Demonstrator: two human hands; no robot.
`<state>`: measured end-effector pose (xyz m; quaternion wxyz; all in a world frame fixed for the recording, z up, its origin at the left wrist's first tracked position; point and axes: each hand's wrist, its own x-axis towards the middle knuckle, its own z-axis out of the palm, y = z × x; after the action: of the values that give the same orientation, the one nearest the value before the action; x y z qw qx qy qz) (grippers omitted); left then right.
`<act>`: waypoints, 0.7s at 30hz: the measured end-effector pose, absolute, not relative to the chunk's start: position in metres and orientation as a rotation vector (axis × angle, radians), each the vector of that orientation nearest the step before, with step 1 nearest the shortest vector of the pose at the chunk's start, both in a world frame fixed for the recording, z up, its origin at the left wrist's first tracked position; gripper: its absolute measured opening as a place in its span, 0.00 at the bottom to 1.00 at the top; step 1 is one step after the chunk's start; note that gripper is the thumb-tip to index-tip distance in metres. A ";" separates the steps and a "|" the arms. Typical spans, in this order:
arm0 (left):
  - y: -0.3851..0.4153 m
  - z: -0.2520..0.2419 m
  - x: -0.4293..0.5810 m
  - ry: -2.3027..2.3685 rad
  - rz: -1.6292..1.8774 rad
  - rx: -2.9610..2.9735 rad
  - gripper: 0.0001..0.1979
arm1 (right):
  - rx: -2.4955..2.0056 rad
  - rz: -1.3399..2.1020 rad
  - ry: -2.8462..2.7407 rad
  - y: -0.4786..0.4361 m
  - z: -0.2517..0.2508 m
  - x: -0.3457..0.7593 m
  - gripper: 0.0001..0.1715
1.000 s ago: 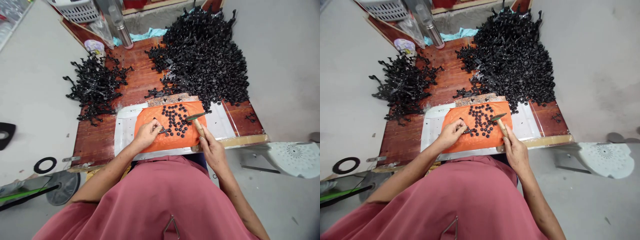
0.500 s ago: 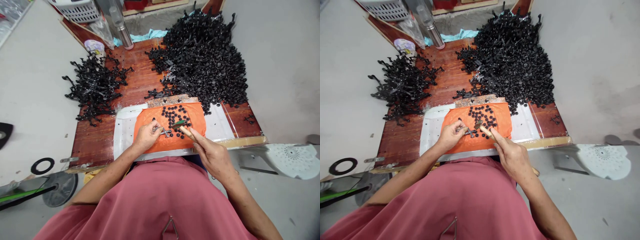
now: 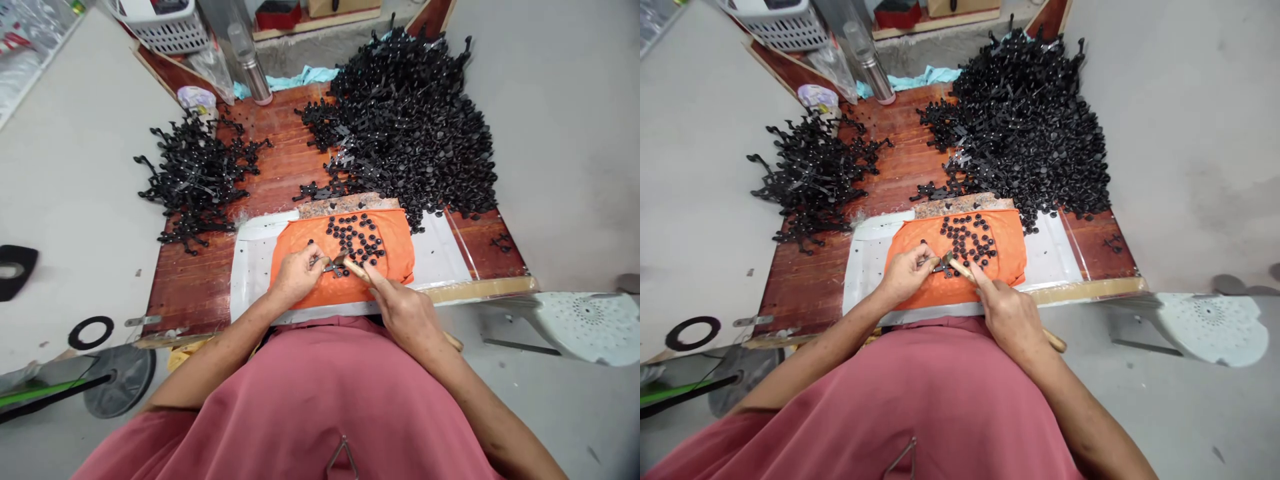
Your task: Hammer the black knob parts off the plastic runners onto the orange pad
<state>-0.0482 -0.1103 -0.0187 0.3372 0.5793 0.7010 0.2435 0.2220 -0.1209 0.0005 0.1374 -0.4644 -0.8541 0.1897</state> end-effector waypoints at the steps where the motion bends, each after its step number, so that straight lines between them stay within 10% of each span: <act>1: -0.111 -0.018 -0.049 1.801 0.674 1.492 0.10 | -1.329 0.600 -2.415 -0.120 0.003 0.220 0.32; 8: -0.129 -0.009 -0.033 1.556 0.925 1.174 0.14 | -1.213 1.138 -1.926 -0.099 0.022 0.188 0.11; 21: -0.148 0.041 -0.042 1.691 0.650 1.907 0.15 | -1.053 1.356 -1.919 -0.090 0.012 0.164 0.03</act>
<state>-0.0418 -0.1480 0.0411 0.2528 0.7013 0.6222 0.2392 0.1636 -0.0899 0.0122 0.2794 -0.3927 -0.7157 0.5055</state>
